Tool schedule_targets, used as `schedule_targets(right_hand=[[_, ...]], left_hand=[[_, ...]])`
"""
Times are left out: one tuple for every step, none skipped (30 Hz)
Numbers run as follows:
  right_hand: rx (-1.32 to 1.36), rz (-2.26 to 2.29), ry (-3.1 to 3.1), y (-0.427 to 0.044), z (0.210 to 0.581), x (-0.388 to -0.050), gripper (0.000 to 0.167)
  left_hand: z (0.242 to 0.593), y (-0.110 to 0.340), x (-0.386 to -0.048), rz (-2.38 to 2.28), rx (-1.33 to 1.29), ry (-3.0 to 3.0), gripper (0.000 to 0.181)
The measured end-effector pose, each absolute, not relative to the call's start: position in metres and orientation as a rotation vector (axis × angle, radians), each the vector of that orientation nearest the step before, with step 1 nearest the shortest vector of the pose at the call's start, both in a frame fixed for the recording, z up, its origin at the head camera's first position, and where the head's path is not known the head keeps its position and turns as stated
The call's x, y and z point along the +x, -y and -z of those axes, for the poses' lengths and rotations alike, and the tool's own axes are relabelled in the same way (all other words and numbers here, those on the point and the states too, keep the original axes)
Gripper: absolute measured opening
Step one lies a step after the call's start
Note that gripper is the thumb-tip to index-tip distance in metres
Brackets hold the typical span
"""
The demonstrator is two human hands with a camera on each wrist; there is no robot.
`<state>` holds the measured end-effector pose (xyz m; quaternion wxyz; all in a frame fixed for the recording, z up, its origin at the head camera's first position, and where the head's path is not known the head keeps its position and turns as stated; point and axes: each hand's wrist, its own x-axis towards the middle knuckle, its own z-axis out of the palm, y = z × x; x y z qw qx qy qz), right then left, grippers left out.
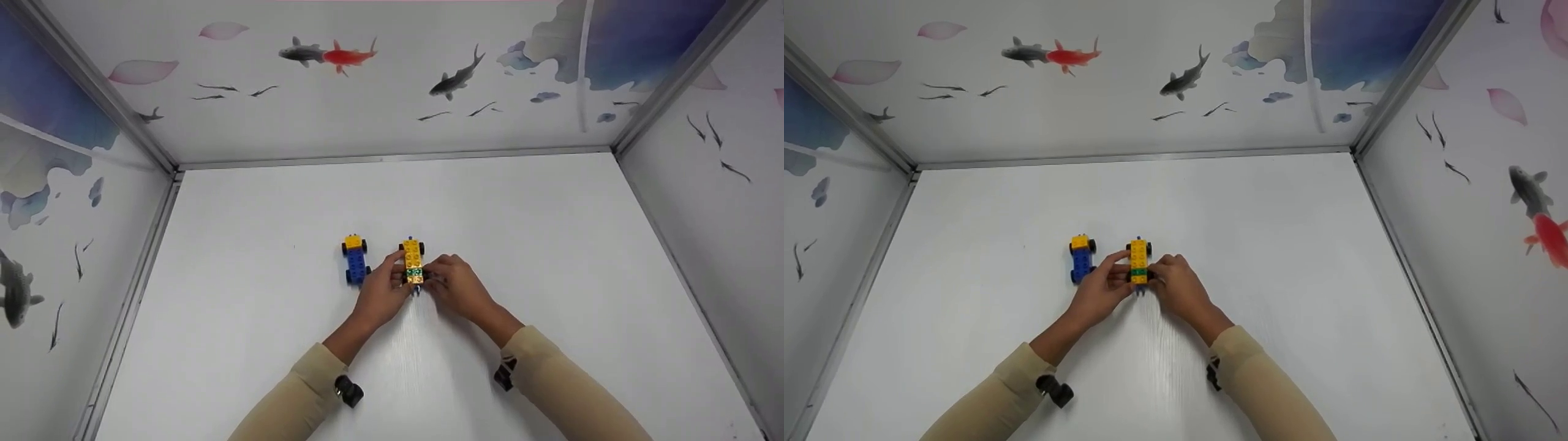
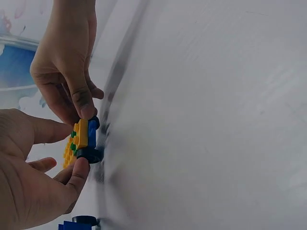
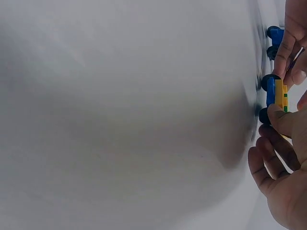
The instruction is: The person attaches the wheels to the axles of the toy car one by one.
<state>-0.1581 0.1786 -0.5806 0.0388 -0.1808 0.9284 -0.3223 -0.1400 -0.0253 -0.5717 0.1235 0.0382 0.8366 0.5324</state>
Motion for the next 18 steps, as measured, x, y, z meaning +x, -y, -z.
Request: schedule_targets(right_hand=[[-0.551, 0.977, -2.85, -0.179, 0.581, -0.158, 0.026], [-0.549, 0.967, -2.854, -0.18, 0.582, -0.158, 0.026], [-0.548, 0.958, -2.855, -0.181, 0.583, -0.158, 0.026], [-0.548, 0.95, -2.856, -0.182, 0.583, -0.158, 0.027], [-0.548, 0.943, -2.858, -0.182, 0.583, -0.158, 0.027], [-0.549, 0.94, -2.857, -0.183, 0.584, -0.157, 0.027], [-0.552, 0.937, -2.857, -0.184, 0.584, -0.157, 0.027], [-0.554, 0.936, -2.856, -0.184, 0.584, -0.156, 0.027], [-0.552, 0.932, -2.856, -0.184, 0.584, -0.155, 0.027], [-0.551, 0.925, -2.856, -0.184, 0.584, -0.154, 0.027], [-0.552, 0.918, -2.858, -0.184, 0.584, -0.153, 0.028], [-0.554, 0.913, -2.862, -0.184, 0.585, -0.152, 0.029], [-0.556, 0.903, -2.864, -0.185, 0.585, -0.151, 0.03], [-0.558, 0.897, -2.864, -0.185, 0.585, -0.15, 0.032], [-0.563, 0.89, -2.867, -0.186, 0.585, -0.15, 0.034], [-0.574, 0.887, -2.871, -0.187, 0.585, -0.149, 0.036], [-0.586, 0.882, -2.88, -0.189, 0.585, -0.148, 0.038], [-0.598, 0.878, -2.894, -0.19, 0.585, -0.147, 0.039]], left_hand=[[0.572, 0.025, -0.14, -1.552, 0.118, -2.44, 0.067], [0.572, 0.024, -0.139, -1.547, 0.122, -2.444, 0.067], [0.572, 0.024, -0.139, -1.548, 0.124, -2.443, 0.067], [0.572, 0.023, -0.139, -1.547, 0.124, -2.441, 0.067], [0.572, 0.023, -0.138, -1.55, 0.126, -2.439, 0.067], [0.572, 0.023, -0.138, -1.553, 0.127, -2.439, 0.067], [0.573, 0.023, -0.138, -1.558, 0.139, -2.443, 0.067], [0.574, 0.023, -0.137, -1.563, 0.151, -2.445, 0.067], [0.574, 0.024, -0.135, -1.567, 0.165, -2.447, 0.067], [0.575, 0.024, -0.134, -1.561, 0.181, -2.456, 0.066], [0.575, 0.025, -0.133, -1.547, 0.194, -2.467, 0.066], [0.575, 0.026, -0.131, -1.527, 0.205, -2.48, 0.066], [0.575, 0.027, -0.13, -1.505, 0.215, -2.495, 0.065], [0.574, 0.028, -0.129, -1.479, 0.22, -2.508, 0.064], [0.573, 0.028, -0.127, -1.448, 0.227, -2.525, 0.063], [0.573, 0.03, -0.127, -1.419, 0.238, -2.543, 0.061], [0.572, 0.031, -0.126, -1.396, 0.25, -2.558, 0.059], [0.571, 0.033, -0.125, -1.38, 0.269, -2.574, 0.058]])
